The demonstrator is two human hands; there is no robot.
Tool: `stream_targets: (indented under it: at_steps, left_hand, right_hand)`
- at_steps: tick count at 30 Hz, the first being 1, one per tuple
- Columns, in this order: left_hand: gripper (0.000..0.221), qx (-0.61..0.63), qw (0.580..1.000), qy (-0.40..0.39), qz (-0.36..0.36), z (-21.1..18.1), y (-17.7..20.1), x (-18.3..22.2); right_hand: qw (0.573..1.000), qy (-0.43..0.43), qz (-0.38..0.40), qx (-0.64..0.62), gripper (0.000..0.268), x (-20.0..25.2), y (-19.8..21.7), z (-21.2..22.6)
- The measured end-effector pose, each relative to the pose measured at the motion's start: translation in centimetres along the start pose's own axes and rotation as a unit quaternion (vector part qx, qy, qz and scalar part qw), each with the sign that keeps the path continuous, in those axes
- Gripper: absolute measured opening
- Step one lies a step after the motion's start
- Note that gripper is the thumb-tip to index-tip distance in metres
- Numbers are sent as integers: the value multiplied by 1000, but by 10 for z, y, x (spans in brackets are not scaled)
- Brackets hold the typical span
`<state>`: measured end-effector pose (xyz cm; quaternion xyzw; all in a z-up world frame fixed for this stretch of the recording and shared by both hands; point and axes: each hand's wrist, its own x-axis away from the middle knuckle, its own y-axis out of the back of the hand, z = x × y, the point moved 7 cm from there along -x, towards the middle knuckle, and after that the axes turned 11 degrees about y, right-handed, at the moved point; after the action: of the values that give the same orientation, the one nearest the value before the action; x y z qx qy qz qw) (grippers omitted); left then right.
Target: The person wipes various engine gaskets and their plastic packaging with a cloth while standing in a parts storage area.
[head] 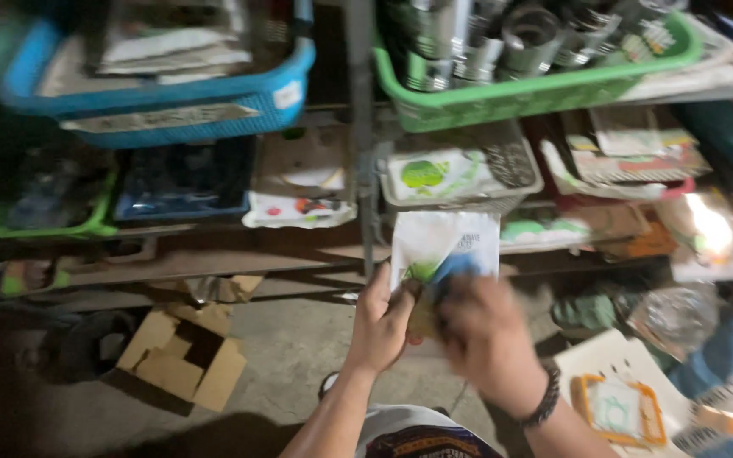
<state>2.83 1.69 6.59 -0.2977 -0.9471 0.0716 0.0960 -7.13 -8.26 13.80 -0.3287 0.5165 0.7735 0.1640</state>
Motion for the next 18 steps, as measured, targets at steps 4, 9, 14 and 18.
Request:
stream_targets:
  at_steps: [4, 9, 14, 18]
  left_hand:
    - [26, -51, 989, -107, -84, -28, 47, -1]
    - [42, -44, 993, -109, -3, -24, 68, 0]
    - [17, -33, 990, -131, -40, -39, 110, 2]
    - [32, -46, 987, -140, -70, -58, 135, 10]
  right_hand:
    - [977, 114, 143, -114, 19, -15, -21, 37]
    - [999, -23, 18, 13, 25, -44, -21, 22]
    - [988, 82, 88, -99, 15, -64, -52, 67]
    - [999, 29, 30, 0, 28, -78, -49, 47]
